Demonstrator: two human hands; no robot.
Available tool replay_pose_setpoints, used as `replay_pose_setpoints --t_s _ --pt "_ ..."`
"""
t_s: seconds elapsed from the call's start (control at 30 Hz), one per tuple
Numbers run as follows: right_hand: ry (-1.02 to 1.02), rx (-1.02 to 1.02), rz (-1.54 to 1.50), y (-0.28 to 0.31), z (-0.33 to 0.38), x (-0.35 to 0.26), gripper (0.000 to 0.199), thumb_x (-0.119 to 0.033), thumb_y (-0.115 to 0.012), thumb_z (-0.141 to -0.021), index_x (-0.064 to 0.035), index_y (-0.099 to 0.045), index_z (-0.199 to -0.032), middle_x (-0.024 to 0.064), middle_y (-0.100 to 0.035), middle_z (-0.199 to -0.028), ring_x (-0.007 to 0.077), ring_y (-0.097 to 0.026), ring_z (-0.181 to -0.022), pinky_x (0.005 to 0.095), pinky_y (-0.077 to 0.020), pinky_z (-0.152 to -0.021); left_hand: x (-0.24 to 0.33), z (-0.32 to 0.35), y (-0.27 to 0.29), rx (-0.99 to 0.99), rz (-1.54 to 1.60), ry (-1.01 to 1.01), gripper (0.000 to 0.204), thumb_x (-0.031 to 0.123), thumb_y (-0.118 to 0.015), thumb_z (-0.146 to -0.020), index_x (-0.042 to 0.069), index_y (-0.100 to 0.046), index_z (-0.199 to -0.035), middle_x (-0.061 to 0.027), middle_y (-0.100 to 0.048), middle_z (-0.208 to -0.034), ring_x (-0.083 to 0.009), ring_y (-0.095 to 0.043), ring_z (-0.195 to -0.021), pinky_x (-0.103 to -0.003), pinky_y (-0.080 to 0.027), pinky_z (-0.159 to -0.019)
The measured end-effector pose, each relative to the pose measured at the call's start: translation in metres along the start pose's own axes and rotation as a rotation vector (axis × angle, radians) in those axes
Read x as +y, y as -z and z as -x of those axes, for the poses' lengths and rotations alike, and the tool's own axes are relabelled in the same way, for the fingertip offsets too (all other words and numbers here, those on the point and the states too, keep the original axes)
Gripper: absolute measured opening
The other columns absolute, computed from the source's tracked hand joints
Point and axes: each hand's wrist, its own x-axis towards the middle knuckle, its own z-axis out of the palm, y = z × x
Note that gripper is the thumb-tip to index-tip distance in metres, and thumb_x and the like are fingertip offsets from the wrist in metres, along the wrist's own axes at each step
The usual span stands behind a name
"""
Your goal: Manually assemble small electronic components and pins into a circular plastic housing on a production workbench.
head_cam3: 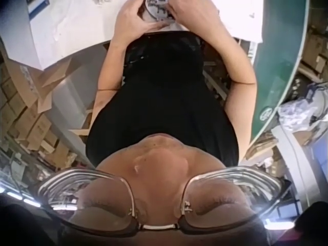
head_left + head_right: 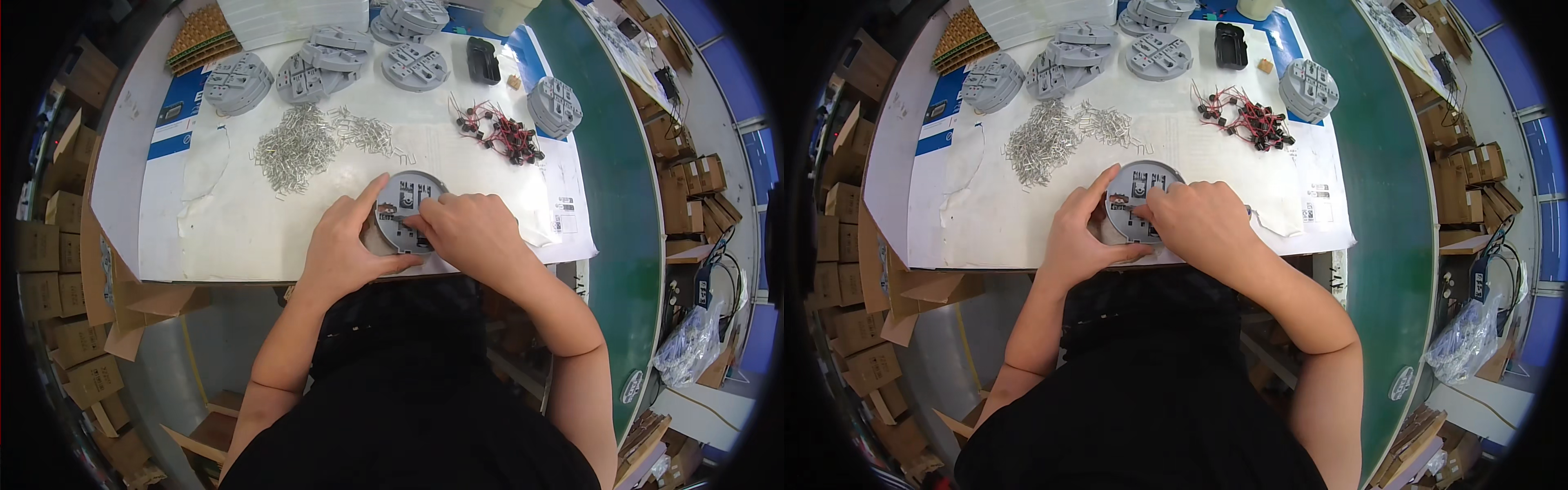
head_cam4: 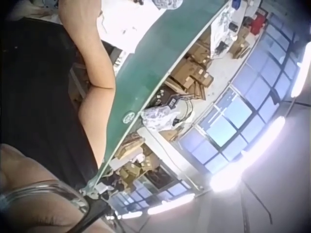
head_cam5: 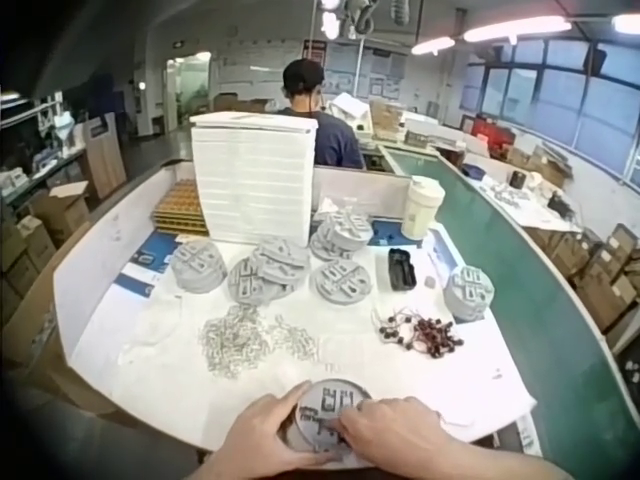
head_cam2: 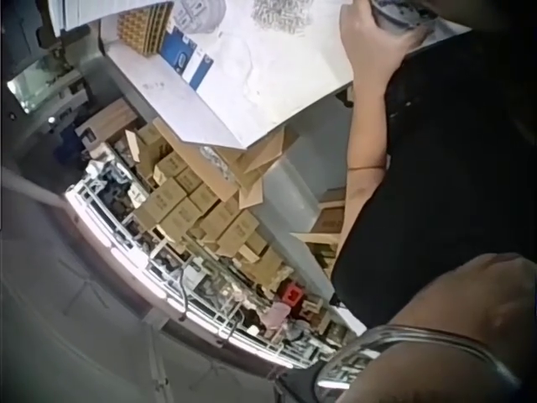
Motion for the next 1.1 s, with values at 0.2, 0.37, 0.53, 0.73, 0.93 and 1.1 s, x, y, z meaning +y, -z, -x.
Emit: replay_pose_setpoints --t_s 0.2,0.37,0.53,0.73,0.93,1.1 --pt "0.034 0.069 0.017 -0.008 0.001 0.000 0.035 -0.037 -0.066 -0.101 -0.0091 -0.066 -0.080 0.0102 -0.067 -0.066 0.0318 -0.070 -0.058 0.0434 -0.0524 -0.051 -0.002 0.000 0.000 0.013 -0.015 -0.038 0.107 0.042 -0.101 -0.059 0.007 -0.058 -0.150 -0.0094 -0.059 -0.085 -0.0258 -0.060 -0.077 -0.039 -0.052 -0.075" --pt "0.012 0.090 0.015 -0.013 0.002 0.000 0.034 -0.037 -0.067 -0.100 -0.0092 -0.066 -0.081 0.0097 -0.066 -0.066 0.0308 -0.070 -0.059 0.0425 -0.0521 -0.050 0.000 0.000 0.001 0.014 -0.031 -0.036 0.106 0.043 -0.101 -0.059 0.007 -0.058 -0.150 -0.0094 -0.059 -0.085 -0.0256 -0.060 -0.077 -0.039 -0.052 -0.075" --pt "0.018 0.094 0.024 -0.015 0.003 0.000 0.034 -0.038 -0.068 -0.100 -0.0097 -0.065 -0.081 0.0093 -0.066 -0.067 0.0302 -0.070 -0.059 0.0422 -0.0521 -0.050 -0.001 0.000 0.001 0.009 -0.025 -0.032 0.107 0.043 -0.101 -0.059 0.007 -0.058 -0.150 -0.0094 -0.059 -0.085 -0.0255 -0.059 -0.077 -0.039 -0.051 -0.075" --pt "0.063 0.161 0.034 -0.020 0.003 0.003 0.034 -0.038 -0.068 -0.099 -0.0105 -0.065 -0.080 0.0084 -0.066 -0.067 0.0294 -0.069 -0.057 0.0416 -0.0518 -0.049 -0.002 0.000 0.000 0.003 -0.013 -0.045 0.107 0.043 -0.101 -0.060 0.007 -0.058 -0.150 -0.0093 -0.059 -0.085 -0.0252 -0.058 -0.076 -0.039 -0.051 -0.074" --pt "0.079 0.158 0.041 -0.024 0.002 0.005 0.032 -0.037 -0.069 -0.099 -0.0109 -0.065 -0.081 0.0080 -0.066 -0.067 0.0289 -0.069 -0.057 0.0411 -0.0517 -0.049 -0.003 0.000 0.000 0.006 -0.004 -0.055 0.107 0.042 -0.101 -0.060 0.006 -0.057 -0.150 -0.0093 -0.059 -0.084 -0.0257 -0.058 -0.077 -0.039 -0.050 -0.075" --pt "0.072 0.133 0.023 -0.023 0.001 0.004 0.031 -0.037 -0.068 -0.099 -0.0111 -0.065 -0.082 0.0080 -0.066 -0.068 0.0290 -0.069 -0.058 0.0414 -0.0518 -0.049 -0.002 0.000 0.000 0.006 -0.001 -0.056 0.108 0.040 -0.101 -0.059 0.006 -0.056 -0.151 -0.0097 -0.060 -0.085 -0.0266 -0.059 -0.079 -0.040 -0.050 -0.076"
